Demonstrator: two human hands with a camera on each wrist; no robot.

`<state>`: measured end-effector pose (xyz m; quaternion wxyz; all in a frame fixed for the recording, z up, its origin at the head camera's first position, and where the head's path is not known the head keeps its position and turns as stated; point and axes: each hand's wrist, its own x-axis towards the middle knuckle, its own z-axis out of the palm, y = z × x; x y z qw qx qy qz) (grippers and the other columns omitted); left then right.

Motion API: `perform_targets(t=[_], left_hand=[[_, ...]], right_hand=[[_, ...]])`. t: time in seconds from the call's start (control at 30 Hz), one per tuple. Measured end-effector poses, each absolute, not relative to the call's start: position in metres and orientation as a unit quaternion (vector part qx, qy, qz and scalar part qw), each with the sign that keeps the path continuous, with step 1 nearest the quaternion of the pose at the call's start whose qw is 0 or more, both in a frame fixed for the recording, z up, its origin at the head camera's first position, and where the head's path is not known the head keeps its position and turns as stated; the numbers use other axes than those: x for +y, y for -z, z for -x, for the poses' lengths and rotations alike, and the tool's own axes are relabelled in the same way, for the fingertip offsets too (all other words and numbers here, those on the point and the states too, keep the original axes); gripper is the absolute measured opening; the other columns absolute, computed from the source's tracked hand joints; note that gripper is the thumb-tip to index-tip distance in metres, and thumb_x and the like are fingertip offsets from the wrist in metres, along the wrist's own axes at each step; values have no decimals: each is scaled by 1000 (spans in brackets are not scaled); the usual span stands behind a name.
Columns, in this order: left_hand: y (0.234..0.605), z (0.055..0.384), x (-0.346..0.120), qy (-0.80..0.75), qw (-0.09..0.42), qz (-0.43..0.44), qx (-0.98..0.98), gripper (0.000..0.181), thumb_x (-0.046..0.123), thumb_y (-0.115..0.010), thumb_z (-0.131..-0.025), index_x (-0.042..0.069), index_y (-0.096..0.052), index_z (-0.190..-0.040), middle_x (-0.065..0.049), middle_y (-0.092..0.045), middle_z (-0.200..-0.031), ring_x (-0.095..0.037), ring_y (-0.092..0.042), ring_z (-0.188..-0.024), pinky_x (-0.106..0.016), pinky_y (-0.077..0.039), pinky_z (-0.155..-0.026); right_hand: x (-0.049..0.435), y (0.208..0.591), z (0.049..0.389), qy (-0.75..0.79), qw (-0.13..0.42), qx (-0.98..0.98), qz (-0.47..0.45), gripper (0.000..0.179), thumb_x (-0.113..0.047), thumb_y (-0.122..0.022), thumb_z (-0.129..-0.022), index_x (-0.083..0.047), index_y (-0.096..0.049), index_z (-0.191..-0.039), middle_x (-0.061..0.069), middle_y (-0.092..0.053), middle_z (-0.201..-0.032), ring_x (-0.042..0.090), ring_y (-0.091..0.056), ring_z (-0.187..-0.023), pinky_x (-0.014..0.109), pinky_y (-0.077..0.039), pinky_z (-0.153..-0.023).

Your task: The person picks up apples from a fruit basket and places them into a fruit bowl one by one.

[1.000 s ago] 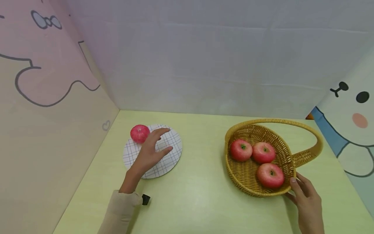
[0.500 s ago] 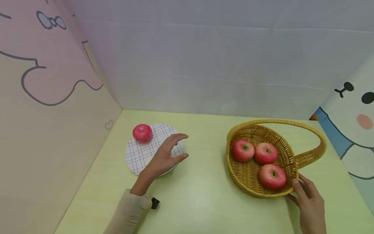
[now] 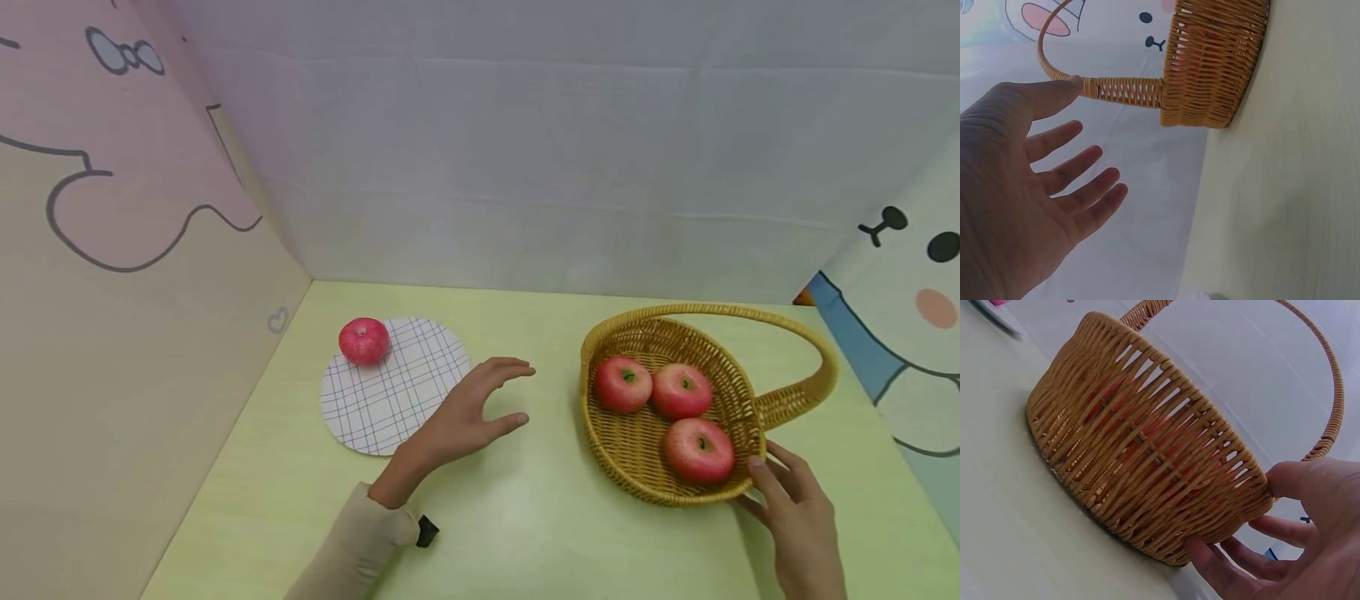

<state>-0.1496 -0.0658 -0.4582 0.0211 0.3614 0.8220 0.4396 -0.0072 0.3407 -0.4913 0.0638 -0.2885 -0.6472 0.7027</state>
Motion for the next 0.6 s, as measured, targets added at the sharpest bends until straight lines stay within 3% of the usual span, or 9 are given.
perform_targets(t=[0.6], left_hand=[[451, 136, -5, -479, 60, -439, 758, 57, 23, -76, -97, 21, -52, -149, 4, -53, -151, -8, -48, -142, -27, -51, -110]], right_hand=[[343, 491, 10, -715, 58, -635, 287, 38, -23, -67, -103, -25, -54, -139, -23, -69, -97, -8, -67, -87, 22, -61, -65]])
